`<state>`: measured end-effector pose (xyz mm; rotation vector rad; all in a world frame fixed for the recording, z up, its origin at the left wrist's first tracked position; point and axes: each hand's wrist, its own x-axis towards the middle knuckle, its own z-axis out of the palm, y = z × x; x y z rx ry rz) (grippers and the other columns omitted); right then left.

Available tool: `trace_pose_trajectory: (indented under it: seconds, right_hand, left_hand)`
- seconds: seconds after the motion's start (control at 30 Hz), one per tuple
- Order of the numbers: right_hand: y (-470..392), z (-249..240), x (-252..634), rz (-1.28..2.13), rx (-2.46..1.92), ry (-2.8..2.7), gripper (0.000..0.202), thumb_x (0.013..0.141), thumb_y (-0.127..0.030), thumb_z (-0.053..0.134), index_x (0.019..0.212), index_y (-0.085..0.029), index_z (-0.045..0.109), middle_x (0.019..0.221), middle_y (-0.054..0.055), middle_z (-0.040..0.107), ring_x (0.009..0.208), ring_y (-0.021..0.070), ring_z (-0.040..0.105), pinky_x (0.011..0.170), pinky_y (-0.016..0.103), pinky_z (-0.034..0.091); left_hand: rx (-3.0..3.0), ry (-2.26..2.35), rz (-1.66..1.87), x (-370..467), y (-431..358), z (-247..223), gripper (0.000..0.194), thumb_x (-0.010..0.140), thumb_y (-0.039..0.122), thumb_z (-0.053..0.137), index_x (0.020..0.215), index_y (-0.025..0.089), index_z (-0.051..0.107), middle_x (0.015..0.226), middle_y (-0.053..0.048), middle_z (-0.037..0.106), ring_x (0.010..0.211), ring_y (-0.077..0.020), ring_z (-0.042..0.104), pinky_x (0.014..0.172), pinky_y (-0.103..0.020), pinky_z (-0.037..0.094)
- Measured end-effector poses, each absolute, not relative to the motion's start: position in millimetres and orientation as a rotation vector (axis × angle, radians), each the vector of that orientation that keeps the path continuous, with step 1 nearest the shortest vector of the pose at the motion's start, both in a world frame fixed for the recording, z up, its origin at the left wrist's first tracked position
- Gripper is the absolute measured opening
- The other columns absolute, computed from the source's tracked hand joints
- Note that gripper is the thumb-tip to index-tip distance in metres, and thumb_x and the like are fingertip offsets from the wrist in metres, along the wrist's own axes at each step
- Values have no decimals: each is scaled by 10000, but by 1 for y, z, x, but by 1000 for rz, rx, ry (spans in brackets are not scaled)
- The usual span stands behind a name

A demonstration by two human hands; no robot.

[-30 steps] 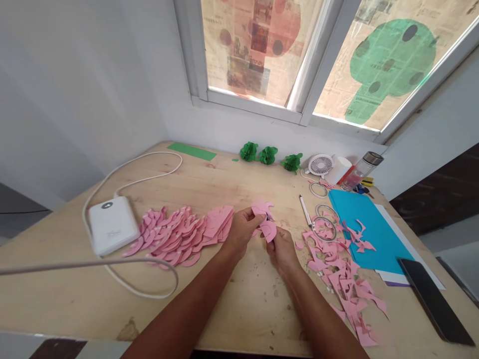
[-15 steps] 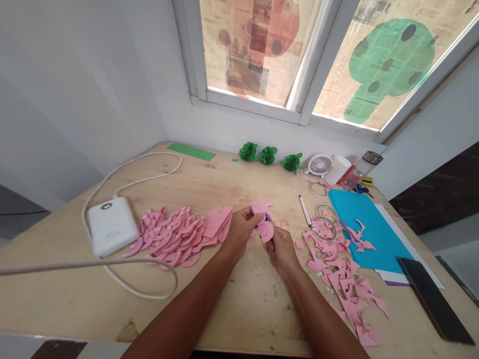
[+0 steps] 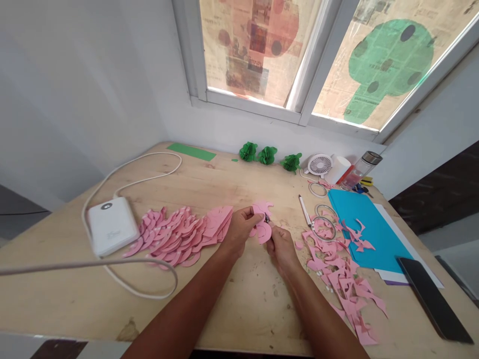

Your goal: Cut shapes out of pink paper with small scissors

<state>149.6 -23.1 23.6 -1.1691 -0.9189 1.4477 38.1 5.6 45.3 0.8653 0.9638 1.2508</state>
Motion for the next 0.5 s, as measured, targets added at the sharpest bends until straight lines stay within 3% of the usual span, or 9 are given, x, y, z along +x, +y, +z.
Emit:
trace_pose_trajectory:
  seconds: [0.5]
  right_hand:
    - [-24,25,149,1469,-1180,-938,448,727,-528,561,504,-192,366,371,-95,280,342,43,167,376,232,66]
  left_hand:
    - [844,988,1256,36,7,52,144,581,267,647,584,148,567,551,25,548,539,-111,507,550,-233,385]
